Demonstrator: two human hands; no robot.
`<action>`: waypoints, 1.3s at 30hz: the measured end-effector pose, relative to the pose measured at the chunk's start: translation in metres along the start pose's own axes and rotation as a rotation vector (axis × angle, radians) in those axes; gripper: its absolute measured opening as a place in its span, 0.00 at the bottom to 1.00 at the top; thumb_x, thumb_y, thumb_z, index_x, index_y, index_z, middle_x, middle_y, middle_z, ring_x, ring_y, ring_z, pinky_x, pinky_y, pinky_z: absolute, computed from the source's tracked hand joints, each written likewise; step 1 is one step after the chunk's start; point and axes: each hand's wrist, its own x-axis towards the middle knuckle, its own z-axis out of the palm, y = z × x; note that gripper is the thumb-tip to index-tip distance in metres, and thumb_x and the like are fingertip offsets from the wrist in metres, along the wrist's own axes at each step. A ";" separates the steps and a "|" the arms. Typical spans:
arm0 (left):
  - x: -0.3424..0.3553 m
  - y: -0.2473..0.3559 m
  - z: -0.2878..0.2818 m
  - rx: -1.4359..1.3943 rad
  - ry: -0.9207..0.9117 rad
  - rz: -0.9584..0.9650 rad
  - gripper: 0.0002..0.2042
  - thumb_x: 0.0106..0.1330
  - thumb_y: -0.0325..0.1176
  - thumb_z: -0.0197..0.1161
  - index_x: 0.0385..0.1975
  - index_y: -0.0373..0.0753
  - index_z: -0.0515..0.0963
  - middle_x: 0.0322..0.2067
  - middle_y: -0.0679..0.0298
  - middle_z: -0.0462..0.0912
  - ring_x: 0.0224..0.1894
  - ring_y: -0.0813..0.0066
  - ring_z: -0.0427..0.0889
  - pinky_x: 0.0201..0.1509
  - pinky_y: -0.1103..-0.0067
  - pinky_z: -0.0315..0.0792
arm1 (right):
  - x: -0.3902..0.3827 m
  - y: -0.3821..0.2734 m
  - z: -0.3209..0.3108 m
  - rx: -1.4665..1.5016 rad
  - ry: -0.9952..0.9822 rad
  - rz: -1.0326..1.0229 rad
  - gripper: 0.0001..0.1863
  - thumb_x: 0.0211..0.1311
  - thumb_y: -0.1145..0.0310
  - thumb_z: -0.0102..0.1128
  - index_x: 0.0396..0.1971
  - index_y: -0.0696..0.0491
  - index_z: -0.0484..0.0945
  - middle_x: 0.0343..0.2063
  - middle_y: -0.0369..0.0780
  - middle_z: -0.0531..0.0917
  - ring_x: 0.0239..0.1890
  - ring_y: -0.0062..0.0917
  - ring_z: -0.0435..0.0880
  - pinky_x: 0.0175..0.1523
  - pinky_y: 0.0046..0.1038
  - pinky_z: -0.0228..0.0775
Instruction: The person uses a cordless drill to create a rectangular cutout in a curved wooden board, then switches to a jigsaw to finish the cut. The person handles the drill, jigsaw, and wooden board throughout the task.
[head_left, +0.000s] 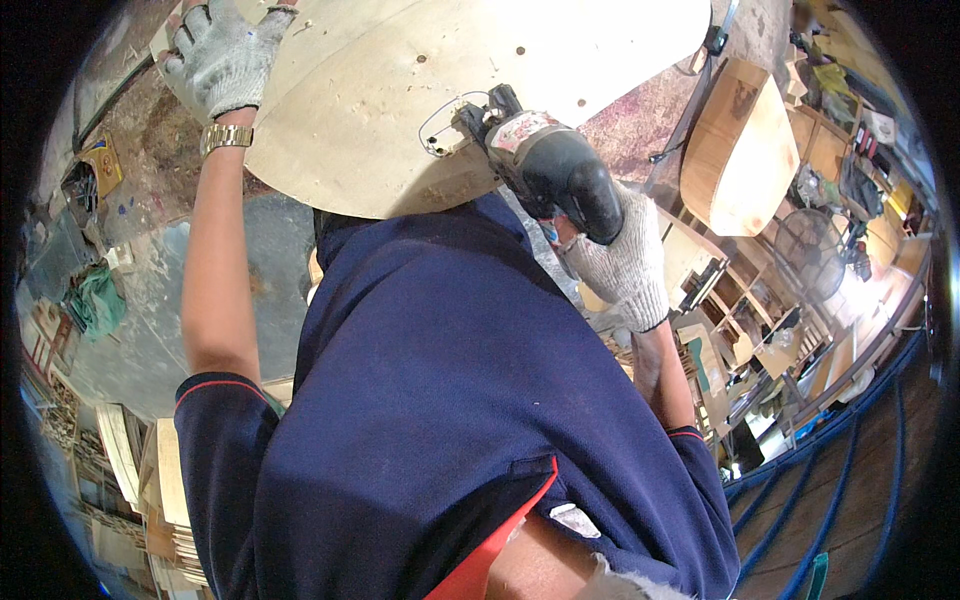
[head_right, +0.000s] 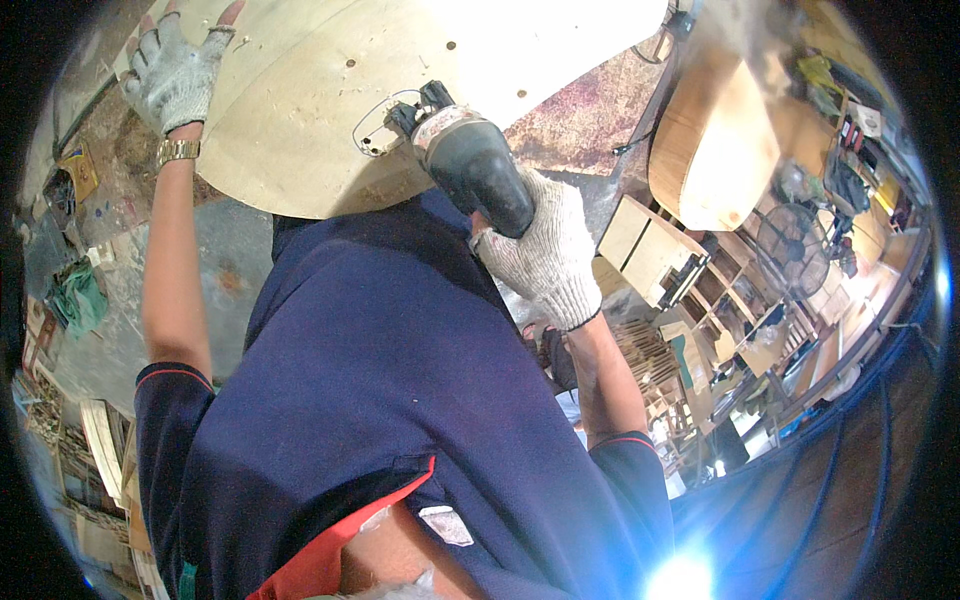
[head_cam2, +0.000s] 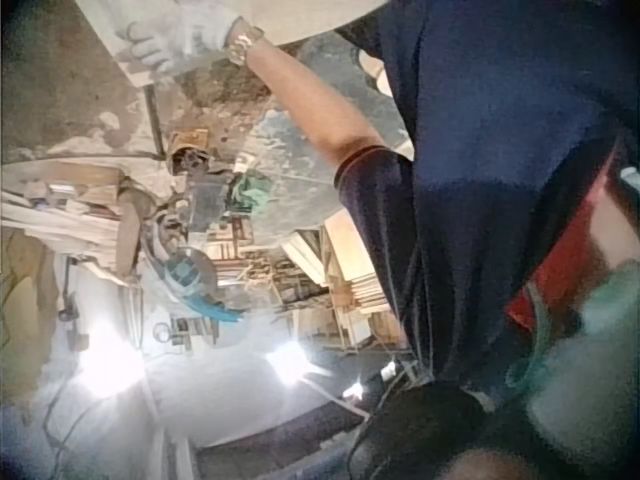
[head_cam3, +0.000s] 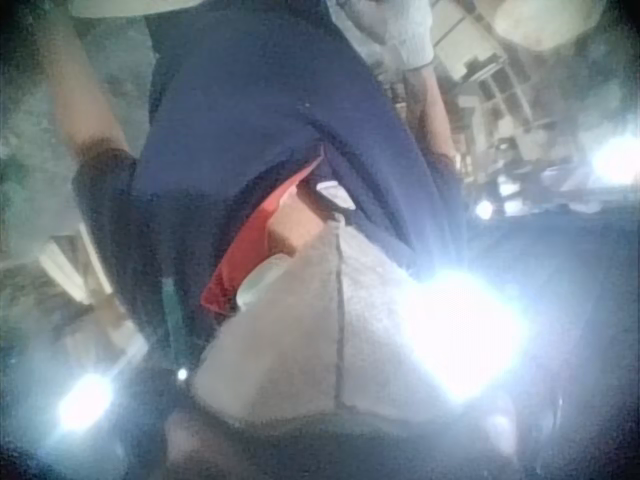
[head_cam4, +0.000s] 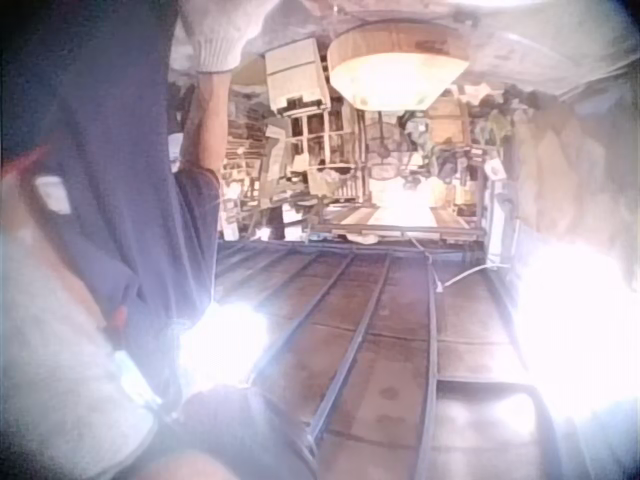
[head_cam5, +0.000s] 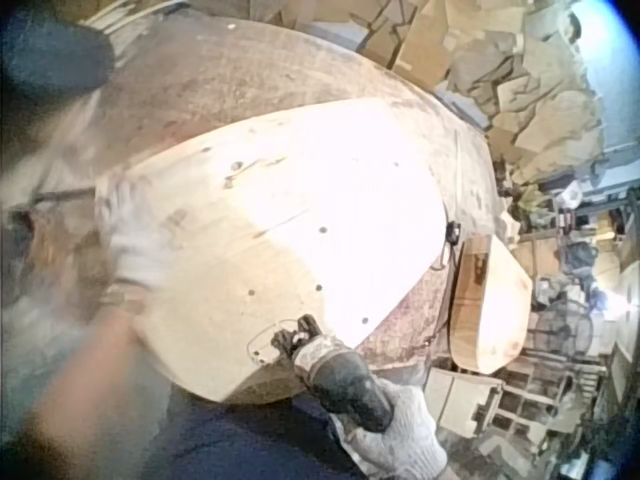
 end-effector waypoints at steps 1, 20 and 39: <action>0.002 0.003 -0.007 -0.015 0.011 -0.001 0.49 0.55 0.83 0.51 0.69 0.51 0.71 0.70 0.51 0.70 0.73 0.46 0.65 0.71 0.48 0.61 | 0.000 0.000 0.001 0.007 0.005 0.002 0.16 0.48 0.65 0.70 0.36 0.57 0.84 0.23 0.48 0.85 0.30 0.42 0.88 0.39 0.36 0.78; 0.008 0.047 -0.042 0.172 -0.210 -0.167 0.45 0.61 0.69 0.59 0.69 0.39 0.68 0.70 0.53 0.67 0.76 0.58 0.57 0.80 0.57 0.45 | 0.004 0.008 0.006 -0.078 0.030 -0.032 0.19 0.48 0.63 0.70 0.40 0.57 0.84 0.27 0.47 0.87 0.33 0.41 0.88 0.43 0.36 0.78; -0.008 0.029 -0.030 -0.101 0.072 -0.228 0.43 0.53 0.65 0.69 0.63 0.38 0.73 0.67 0.49 0.69 0.73 0.48 0.60 0.78 0.53 0.48 | 0.042 -0.003 -0.041 -0.269 -0.231 -0.219 0.19 0.47 0.69 0.70 0.42 0.58 0.84 0.26 0.50 0.86 0.30 0.39 0.88 0.41 0.35 0.78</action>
